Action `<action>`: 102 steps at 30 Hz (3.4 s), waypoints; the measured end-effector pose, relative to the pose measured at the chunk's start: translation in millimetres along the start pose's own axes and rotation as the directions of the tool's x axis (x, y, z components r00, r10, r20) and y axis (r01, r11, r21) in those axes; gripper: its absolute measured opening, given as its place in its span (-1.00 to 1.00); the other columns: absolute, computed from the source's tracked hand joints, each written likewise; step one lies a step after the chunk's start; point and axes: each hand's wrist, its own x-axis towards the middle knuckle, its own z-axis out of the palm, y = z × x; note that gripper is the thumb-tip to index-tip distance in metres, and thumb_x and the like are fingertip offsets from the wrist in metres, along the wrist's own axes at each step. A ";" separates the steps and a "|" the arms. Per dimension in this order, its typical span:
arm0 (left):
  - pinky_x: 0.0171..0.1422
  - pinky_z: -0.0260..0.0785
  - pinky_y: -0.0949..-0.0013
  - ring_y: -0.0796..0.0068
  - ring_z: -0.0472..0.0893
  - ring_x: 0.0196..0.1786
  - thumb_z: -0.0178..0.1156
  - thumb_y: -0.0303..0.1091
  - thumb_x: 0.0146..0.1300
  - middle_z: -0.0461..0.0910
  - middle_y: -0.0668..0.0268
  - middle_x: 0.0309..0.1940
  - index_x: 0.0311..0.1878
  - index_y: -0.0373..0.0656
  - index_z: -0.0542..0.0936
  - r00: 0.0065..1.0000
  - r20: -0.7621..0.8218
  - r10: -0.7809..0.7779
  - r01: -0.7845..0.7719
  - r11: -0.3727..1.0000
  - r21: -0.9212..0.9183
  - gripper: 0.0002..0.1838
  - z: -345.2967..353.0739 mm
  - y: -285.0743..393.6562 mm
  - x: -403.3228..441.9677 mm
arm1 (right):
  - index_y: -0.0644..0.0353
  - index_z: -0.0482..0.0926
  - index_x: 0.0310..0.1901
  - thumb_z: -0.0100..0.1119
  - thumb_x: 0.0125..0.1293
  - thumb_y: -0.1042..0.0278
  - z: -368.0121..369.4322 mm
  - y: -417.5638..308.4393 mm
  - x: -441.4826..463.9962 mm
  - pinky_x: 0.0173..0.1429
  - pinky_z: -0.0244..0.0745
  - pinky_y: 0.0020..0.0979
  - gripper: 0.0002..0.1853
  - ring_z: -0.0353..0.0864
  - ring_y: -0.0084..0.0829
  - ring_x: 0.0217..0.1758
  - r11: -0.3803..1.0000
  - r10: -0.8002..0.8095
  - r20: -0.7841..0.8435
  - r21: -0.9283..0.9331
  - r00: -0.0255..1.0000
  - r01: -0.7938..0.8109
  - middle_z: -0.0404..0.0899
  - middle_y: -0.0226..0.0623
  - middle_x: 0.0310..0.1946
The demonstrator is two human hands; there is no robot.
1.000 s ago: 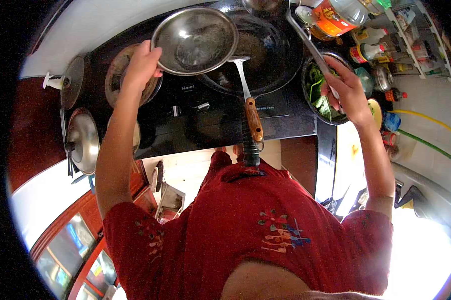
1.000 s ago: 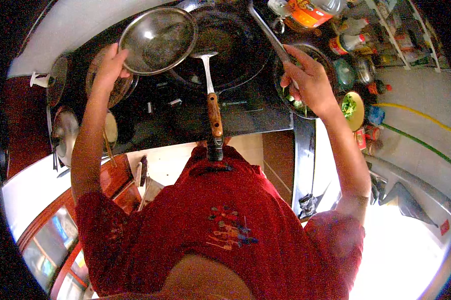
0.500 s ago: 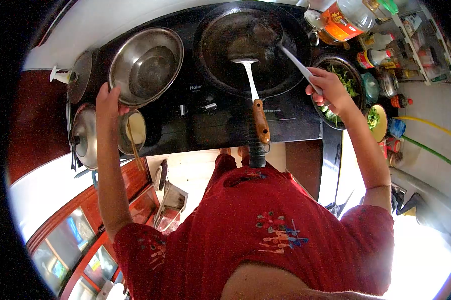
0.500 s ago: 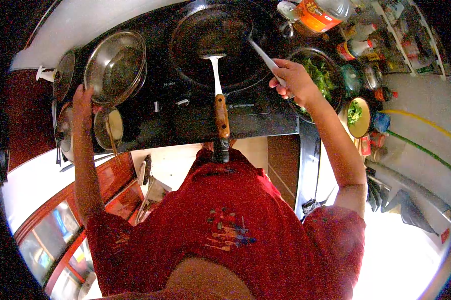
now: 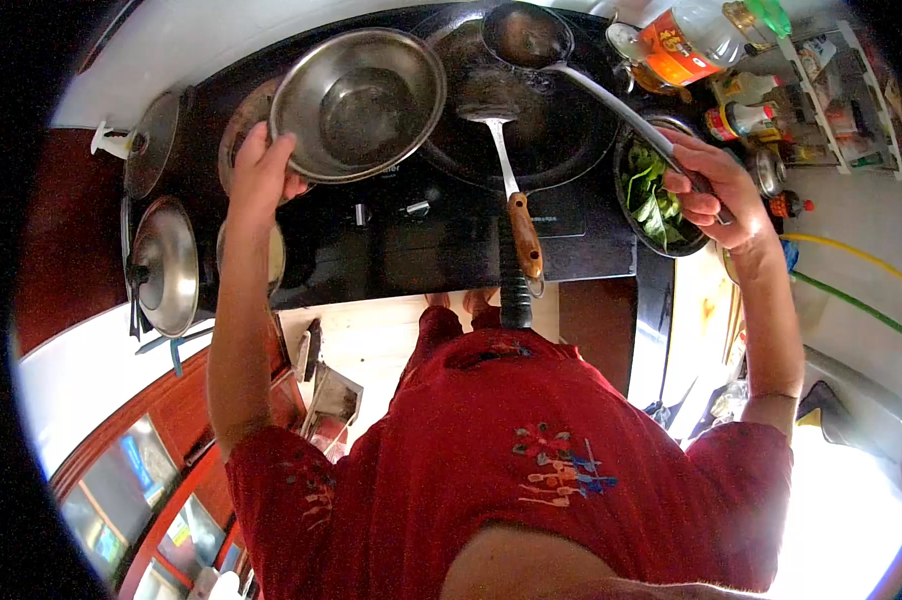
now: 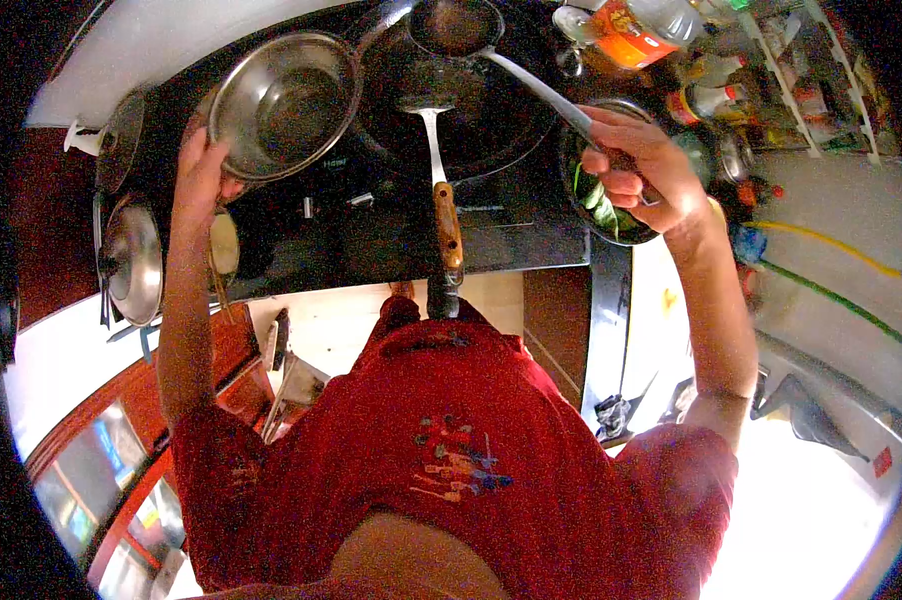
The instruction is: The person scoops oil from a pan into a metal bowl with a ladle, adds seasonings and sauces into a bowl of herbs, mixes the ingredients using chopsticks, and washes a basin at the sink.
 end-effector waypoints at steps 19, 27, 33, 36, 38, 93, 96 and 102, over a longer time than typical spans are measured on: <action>-0.68 0.27 0.47 0.58 0.37 -0.74 -0.04 -0.43 0.19 0.44 0.23 -0.66 -0.27 -0.32 0.34 0.974 0.223 0.042 -0.046 0.999 0.014 -0.86 78.8 6.8 39.4 | 0.24 0.22 0.27 -0.07 0.33 0.31 57.4 3.6 -58.2 -0.70 0.14 -0.64 -0.51 0.25 -0.68 -0.77 0.798 -0.140 -0.149 -0.602 0.979 0.022 0.42 -0.40 -0.61; -0.65 0.31 0.47 0.59 0.36 -0.75 -0.04 -0.43 0.20 0.44 0.26 -0.66 -0.27 -0.31 0.34 0.976 0.209 0.061 -0.066 0.998 0.020 -0.86 78.7 6.5 32.4 | 0.18 0.28 0.24 -0.01 0.30 0.44 53.6 26.4 -52.8 -0.37 0.45 -0.46 -0.54 0.51 -0.56 -0.50 0.022 -0.564 0.153 -0.980 0.811 0.200 0.52 -0.26 -0.53; -0.65 0.32 0.53 0.63 0.39 -0.73 -0.02 -0.40 0.21 0.48 0.29 -0.60 -0.19 -0.30 0.40 0.989 0.129 0.072 -0.071 0.997 -0.005 -0.83 63.0 -0.9 31.9 | 0.15 0.31 0.22 0.03 0.28 0.42 45.7 23.1 -29.8 -0.32 0.45 -0.45 -0.55 0.52 -0.52 -0.50 0.369 -0.576 -0.147 -0.925 0.804 0.095 0.56 -0.16 -0.47; -0.66 0.31 0.61 0.67 0.40 -0.71 0.01 -0.36 0.23 0.51 0.33 -0.53 -0.12 -0.28 0.44 0.993 0.092 0.068 -0.067 0.998 -0.014 -0.78 46.2 0.2 27.6 | 0.17 0.33 0.20 0.03 0.27 0.42 13.6 28.9 1.4 -0.31 0.46 -0.44 -0.56 0.55 -0.51 -0.49 0.417 -0.527 -0.180 -0.906 0.831 0.069 0.57 -0.15 -0.47; -0.65 0.32 0.61 0.67 0.42 -0.69 0.00 -0.37 0.23 0.53 0.32 -0.51 -0.11 -0.28 0.44 0.999 -0.011 0.040 -0.039 0.998 0.042 -0.78 37.7 11.0 19.8 | 0.15 0.34 0.19 0.03 0.27 0.37 -2.7 34.9 20.4 -0.27 0.49 -0.38 -0.57 0.61 -0.43 -0.47 0.426 -0.516 -0.176 -0.902 0.838 0.073 0.58 -0.09 -0.45; -0.66 0.27 0.48 0.57 0.39 -0.74 -0.02 -0.43 0.17 0.45 0.25 -0.65 -0.27 -0.33 0.38 0.978 0.200 0.063 -0.067 0.998 0.013 -0.85 82.2 6.5 13.9 | 0.26 0.24 0.25 -0.06 0.28 0.37 50.5 1.8 -83.5 -0.77 0.07 -0.69 -0.51 0.17 -0.71 -0.82 0.899 -0.135 -0.176 -0.434 0.975 0.047 0.41 -0.35 -0.63; -0.67 0.26 0.46 0.56 0.38 -0.75 -0.02 -0.44 0.17 0.45 0.24 -0.65 -0.28 -0.34 0.38 0.969 0.232 0.086 -0.091 0.996 0.013 -0.86 87.6 8.1 12.6 | 0.21 0.27 0.24 -0.06 0.28 0.43 58.8 5.0 -88.8 -0.70 0.16 -0.65 -0.53 0.27 -0.67 -0.78 0.773 -0.242 -0.203 -0.632 0.949 0.062 0.45 -0.33 -0.63; -0.67 0.26 0.45 0.55 0.38 -0.77 -0.02 -0.45 0.17 0.44 0.26 -0.68 -0.29 -0.33 0.38 0.972 0.224 0.068 -0.068 0.998 -0.008 -0.87 89.2 5.1 11.0 | 0.19 0.32 0.22 0.01 0.25 0.52 48.9 28.3 -83.6 -0.36 0.45 -0.55 -0.54 0.51 -0.63 -0.51 0.223 -0.566 0.089 -0.940 0.819 0.257 0.56 -0.18 -0.41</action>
